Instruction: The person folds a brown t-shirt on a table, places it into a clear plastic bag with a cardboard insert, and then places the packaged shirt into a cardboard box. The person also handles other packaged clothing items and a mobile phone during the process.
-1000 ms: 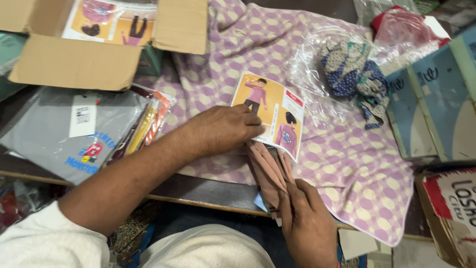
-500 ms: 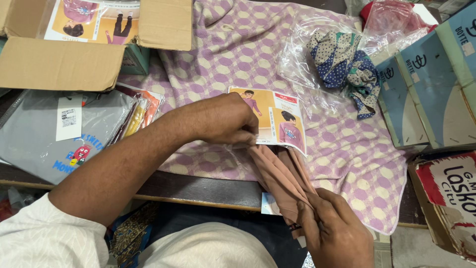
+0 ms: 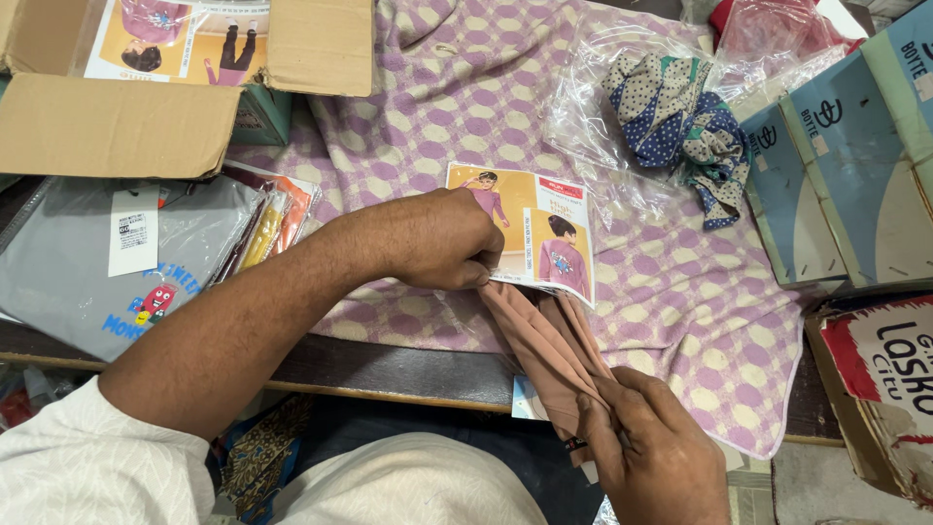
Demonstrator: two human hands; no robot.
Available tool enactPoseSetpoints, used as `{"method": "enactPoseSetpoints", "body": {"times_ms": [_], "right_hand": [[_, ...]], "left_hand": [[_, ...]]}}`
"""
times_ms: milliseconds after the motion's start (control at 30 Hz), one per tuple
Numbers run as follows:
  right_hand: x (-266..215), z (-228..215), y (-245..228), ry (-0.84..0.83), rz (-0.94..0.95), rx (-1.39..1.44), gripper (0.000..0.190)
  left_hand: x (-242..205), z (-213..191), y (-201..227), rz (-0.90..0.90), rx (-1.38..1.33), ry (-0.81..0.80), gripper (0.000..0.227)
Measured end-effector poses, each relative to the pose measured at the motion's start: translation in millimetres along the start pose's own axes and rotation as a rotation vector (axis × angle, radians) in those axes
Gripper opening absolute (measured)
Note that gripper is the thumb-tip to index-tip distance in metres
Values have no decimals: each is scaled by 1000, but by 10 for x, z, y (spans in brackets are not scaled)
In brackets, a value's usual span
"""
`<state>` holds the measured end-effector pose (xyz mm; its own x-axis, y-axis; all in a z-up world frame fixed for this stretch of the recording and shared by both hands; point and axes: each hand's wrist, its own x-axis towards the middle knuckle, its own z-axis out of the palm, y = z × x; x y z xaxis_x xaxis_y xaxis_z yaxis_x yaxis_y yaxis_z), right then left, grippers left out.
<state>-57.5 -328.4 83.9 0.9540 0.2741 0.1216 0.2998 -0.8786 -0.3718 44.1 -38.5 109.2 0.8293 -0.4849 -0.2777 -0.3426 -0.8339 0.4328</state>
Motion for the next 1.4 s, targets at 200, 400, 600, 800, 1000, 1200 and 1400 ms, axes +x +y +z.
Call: {"method": "enactPoseSetpoints", "body": {"times_ms": [200,400,600,800,1000,1200,1400], "right_hand": [[-8,-30,-6,186,-126,122,23],[-188,-246,229,312,-172,471,25],[-63,-364,371,533,-31,965,30],[328,-272,243,692,66,1590,36],[699,208,101,502,60,1957,42],[898,1182,-27,458,202,1791,16],[695,1613,37,465,201,1445,22]], "left_hand": [[-94,-5,155,49,136,206,27],[-286,-121,144,291,182,769,24],[-669,-188,20,157,-181,813,15],[-878,86,6,14,-737,719,18],[-997,487,-192,-192,-1204,694,30],[-728,1101,-376,-561,-1281,494,50],[-683,1270,-480,-623,-1200,441,46]]}}
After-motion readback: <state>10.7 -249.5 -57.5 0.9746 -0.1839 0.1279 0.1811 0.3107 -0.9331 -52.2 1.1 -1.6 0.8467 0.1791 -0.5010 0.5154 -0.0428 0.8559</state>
